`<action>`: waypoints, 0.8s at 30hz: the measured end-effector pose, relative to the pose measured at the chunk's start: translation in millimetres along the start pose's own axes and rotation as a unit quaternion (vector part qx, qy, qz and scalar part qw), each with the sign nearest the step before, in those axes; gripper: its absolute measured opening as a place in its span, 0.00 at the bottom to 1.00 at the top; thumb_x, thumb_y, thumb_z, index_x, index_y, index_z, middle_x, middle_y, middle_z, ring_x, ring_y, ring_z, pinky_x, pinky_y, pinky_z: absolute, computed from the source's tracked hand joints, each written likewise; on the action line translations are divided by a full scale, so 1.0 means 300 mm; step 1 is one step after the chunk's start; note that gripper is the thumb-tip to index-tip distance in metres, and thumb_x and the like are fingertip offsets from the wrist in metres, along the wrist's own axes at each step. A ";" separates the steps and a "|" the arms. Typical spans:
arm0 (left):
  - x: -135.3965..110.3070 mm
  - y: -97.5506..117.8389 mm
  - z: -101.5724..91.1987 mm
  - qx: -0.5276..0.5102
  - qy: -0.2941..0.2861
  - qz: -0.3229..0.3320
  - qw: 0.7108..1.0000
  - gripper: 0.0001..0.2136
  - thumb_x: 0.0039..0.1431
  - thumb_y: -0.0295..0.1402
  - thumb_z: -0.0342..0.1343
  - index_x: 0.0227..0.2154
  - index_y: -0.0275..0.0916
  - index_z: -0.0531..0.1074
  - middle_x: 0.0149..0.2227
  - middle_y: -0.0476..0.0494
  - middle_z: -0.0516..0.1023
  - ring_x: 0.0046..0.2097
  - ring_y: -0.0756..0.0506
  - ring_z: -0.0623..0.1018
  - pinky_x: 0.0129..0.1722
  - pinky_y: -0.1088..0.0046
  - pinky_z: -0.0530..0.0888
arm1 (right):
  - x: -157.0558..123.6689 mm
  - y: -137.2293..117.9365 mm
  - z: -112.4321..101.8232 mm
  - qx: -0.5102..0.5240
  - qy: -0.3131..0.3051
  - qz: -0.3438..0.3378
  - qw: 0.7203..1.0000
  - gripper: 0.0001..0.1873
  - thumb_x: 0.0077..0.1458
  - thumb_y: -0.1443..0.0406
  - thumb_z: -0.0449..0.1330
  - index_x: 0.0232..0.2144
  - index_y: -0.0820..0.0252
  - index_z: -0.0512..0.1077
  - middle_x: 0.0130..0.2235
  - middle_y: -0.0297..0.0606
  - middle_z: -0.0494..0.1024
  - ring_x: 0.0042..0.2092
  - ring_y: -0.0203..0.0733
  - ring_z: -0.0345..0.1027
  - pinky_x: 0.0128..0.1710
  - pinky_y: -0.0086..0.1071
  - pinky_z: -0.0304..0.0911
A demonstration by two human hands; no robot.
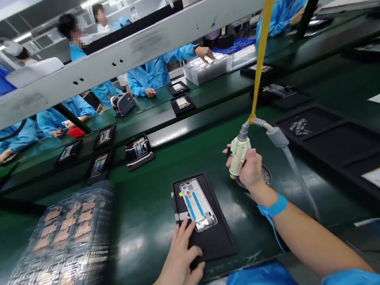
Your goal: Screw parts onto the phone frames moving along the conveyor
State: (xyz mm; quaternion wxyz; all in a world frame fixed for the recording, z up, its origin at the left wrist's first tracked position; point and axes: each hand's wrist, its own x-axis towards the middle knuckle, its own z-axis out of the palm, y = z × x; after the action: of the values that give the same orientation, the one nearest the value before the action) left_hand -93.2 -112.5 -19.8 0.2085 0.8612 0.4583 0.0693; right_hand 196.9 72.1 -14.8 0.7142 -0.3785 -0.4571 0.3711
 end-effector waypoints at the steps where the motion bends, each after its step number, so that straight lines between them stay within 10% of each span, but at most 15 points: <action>1: -0.002 0.019 -0.001 -0.005 -0.016 -0.004 1.000 0.10 0.54 0.27 0.60 0.41 0.39 0.73 0.74 0.36 0.47 0.74 0.28 0.43 0.69 0.36 0.49 | 0.002 -0.002 0.002 0.007 0.006 -0.001 1.000 0.37 0.61 0.37 0.45 0.43 0.61 0.75 0.31 0.40 0.79 0.23 0.38 0.68 0.19 0.30 0.61; 7: 0.092 0.046 -0.024 -0.019 -0.040 -0.005 0.999 0.29 0.48 0.39 0.70 0.53 0.39 0.70 0.71 0.30 0.57 0.73 0.28 0.49 0.69 0.34 0.44 | 0.009 -0.008 0.010 0.026 0.015 -0.013 0.999 0.33 0.62 0.42 0.48 0.42 0.64 0.76 0.30 0.40 0.79 0.22 0.38 0.68 0.18 0.30 0.61; 16: 0.033 0.010 0.093 -0.054 0.073 0.075 0.993 0.16 0.61 0.35 0.62 0.51 0.43 0.73 0.56 0.37 0.77 0.66 0.36 0.68 0.70 0.44 0.56 | 0.029 -0.002 -0.005 -0.075 0.039 -0.055 0.995 0.36 0.64 0.42 0.41 0.43 0.63 0.75 0.33 0.44 0.79 0.28 0.44 0.73 0.27 0.37 0.68; 20: 0.000 0.010 0.011 -0.083 0.148 0.040 0.985 0.14 0.64 0.36 0.58 0.51 0.42 0.73 0.56 0.35 0.77 0.66 0.36 0.69 0.68 0.48 0.63 | -0.012 -0.050 0.001 -0.263 0.132 -0.265 0.918 0.31 0.66 0.47 0.44 0.53 0.63 0.71 0.51 0.55 0.74 0.54 0.60 0.71 0.53 0.57 0.66; 24: -0.147 -0.018 -0.154 -0.085 0.235 -0.095 0.964 0.10 0.68 0.37 0.53 0.47 0.42 0.75 0.56 0.38 0.77 0.60 0.41 0.74 0.62 0.59 0.71 | -0.106 -0.066 0.032 -0.287 0.128 -0.413 0.855 0.23 0.62 0.56 0.54 0.56 0.59 0.69 0.54 0.56 0.71 0.58 0.65 0.66 0.56 0.62 0.63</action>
State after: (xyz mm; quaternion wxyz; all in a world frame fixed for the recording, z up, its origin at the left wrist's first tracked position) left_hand -136.8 -132.1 22.8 0.1734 0.7524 0.5665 0.2881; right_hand 181.9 37.5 -6.5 0.7139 -0.3871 -0.5619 -0.1577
